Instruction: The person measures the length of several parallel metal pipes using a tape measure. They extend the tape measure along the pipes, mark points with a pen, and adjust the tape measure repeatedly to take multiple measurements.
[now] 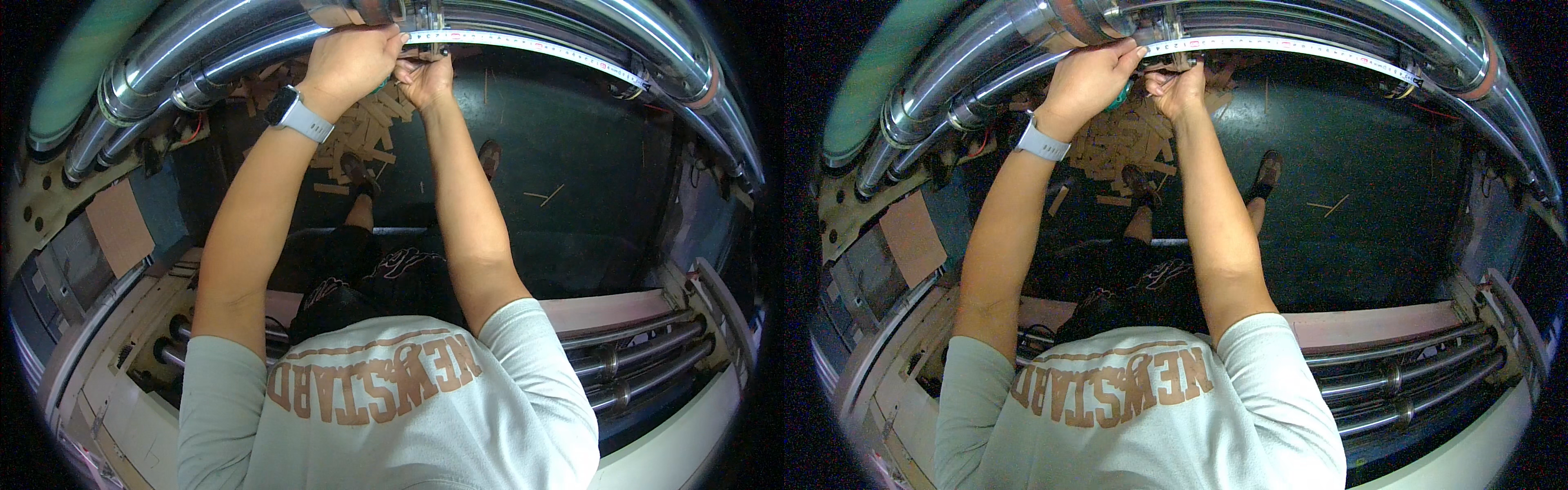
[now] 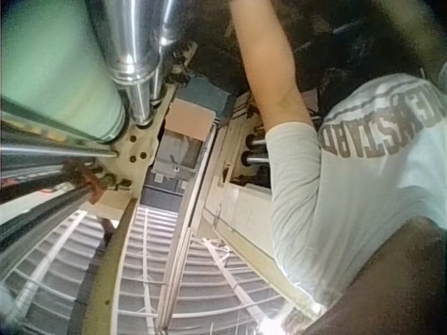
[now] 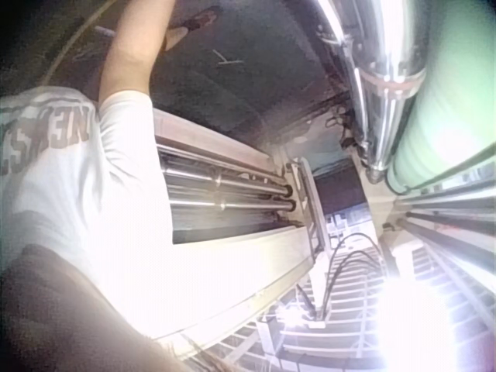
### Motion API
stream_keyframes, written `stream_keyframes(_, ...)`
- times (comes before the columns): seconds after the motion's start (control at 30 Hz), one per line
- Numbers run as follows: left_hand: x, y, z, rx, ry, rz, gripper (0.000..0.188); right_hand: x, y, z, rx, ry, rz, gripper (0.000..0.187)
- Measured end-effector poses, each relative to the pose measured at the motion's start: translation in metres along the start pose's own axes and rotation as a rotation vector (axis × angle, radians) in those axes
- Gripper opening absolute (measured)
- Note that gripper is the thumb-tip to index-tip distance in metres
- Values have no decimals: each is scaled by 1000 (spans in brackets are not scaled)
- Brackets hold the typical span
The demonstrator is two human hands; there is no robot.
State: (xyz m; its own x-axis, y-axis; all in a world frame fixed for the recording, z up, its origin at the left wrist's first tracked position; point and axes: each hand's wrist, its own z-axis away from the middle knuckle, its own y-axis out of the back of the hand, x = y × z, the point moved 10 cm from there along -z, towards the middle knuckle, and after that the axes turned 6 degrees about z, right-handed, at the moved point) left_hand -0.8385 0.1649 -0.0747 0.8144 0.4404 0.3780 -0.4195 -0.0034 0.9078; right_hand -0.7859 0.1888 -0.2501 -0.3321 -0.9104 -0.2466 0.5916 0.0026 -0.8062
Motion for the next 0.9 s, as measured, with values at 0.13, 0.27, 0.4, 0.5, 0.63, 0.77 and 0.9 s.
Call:
stream_keyframes(0.13,4,4,1,15,-13,-15,34,-1,2,-2,-25,17,-46,55)
stream_keyframes(0.27,1,3,1,8,11,-18,33,2,1,-5,-58,-14,-62,57)
stream_keyframes(0.4,1,2,1,13,-4,-9,33,2,3,-4,-56,-14,-46,59)
stream_keyframes(0.5,4,3,0,-4,2,-14,33,1,4,-4,-45,-11,-41,60)
stream_keyframes(0.63,0,4,4,2,11,-3,35,6,7,-4,-1,-8,-46,60)
stream_keyframes(0.77,3,4,2,14,3,-12,36,4,6,-5,-28,-25,-48,59)
stream_keyframes(0.9,4,4,2,10,-1,-20,35,4,7,-7,-42,-23,-52,56)
